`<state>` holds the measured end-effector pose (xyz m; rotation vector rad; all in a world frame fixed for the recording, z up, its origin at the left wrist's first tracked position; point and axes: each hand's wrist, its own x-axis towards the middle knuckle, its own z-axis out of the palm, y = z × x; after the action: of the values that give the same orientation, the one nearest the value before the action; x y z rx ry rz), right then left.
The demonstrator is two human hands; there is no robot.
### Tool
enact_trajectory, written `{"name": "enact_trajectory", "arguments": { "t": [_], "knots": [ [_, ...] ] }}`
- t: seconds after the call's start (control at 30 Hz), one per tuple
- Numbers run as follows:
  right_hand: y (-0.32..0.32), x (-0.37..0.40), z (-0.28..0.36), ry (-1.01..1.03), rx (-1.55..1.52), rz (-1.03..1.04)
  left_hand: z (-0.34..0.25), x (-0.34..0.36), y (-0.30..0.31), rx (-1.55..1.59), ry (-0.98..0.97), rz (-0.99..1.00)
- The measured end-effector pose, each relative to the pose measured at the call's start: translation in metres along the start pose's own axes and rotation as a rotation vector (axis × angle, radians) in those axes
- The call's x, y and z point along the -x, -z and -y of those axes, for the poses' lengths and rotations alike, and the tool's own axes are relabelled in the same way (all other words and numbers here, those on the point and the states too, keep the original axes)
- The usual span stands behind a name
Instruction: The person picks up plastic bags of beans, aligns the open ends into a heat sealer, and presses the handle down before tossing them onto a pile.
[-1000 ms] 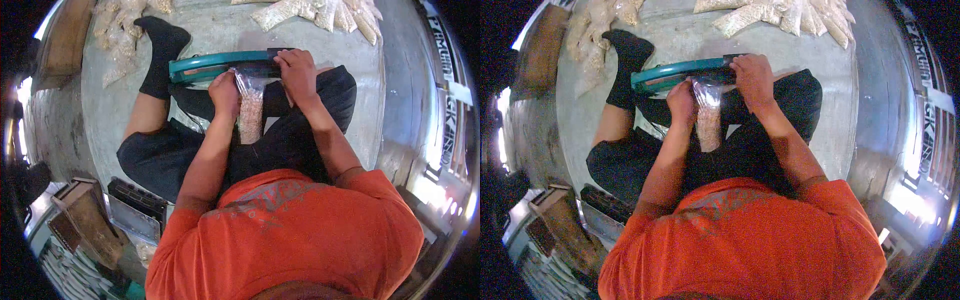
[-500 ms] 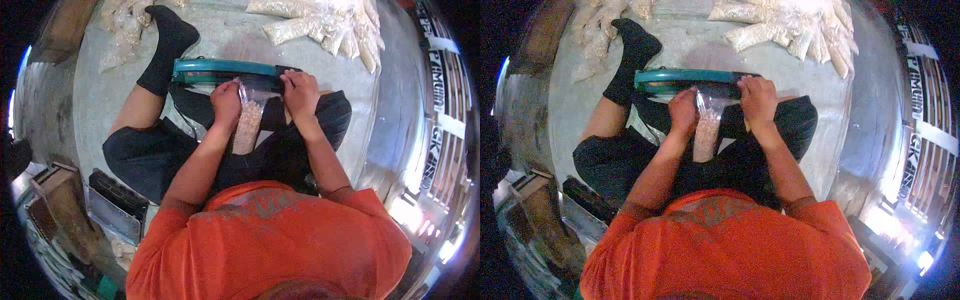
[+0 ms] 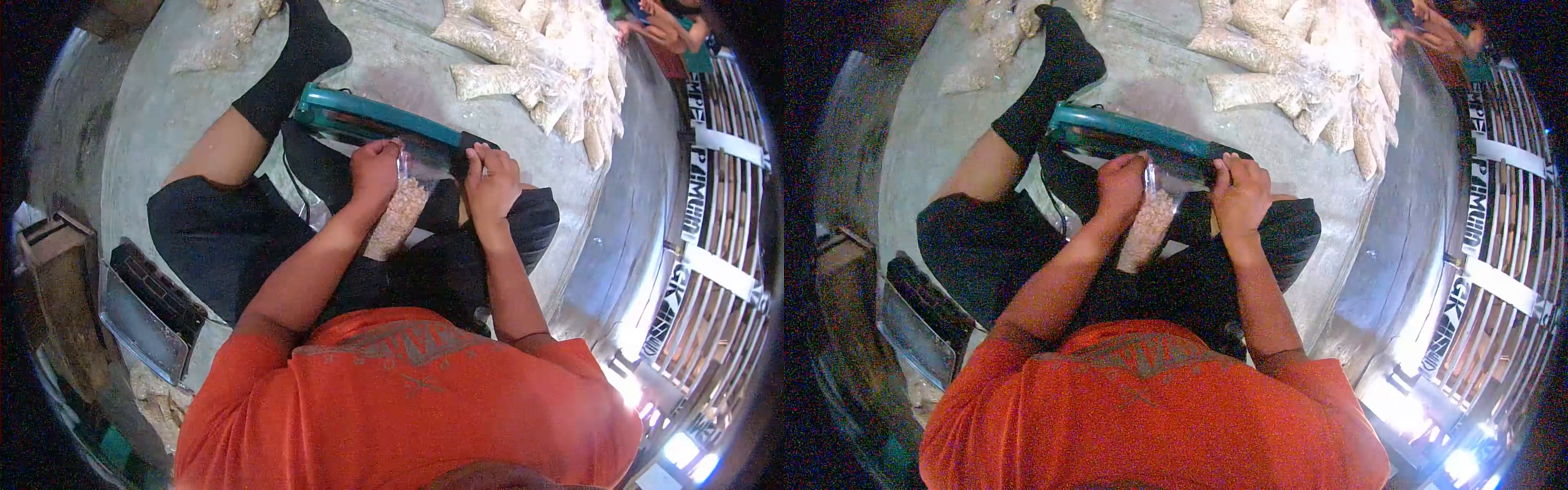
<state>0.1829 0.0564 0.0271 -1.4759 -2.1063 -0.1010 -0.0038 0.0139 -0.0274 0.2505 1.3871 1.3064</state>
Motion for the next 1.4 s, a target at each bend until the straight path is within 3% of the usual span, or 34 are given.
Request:
{"name": "enact_trajectory", "arguments": {
  "t": [0.57,0.63,0.93,1.13,1.4],
  "knots": [
    [-0.004,0.001,-0.002,0.038,0.055,-0.014,-0.008,0.003,-0.002,-0.087,-0.076,-0.028],
    [-0.008,0.002,-0.006,0.036,0.041,-0.018,-0.002,-0.001,-0.001,0.046,-0.001,-0.001],
    [-0.008,0.003,-0.007,0.016,0.036,-0.003,0.003,-0.006,-0.003,0.109,0.035,0.0],
    [-0.007,0.004,-0.006,0.021,0.012,-0.024,-0.006,0.0,-0.002,-0.035,-0.029,-0.006],
    [-0.006,0.005,-0.004,-0.001,0.005,-0.014,0.007,-0.006,-0.003,0.1,-0.005,-0.016]
  ]
}}
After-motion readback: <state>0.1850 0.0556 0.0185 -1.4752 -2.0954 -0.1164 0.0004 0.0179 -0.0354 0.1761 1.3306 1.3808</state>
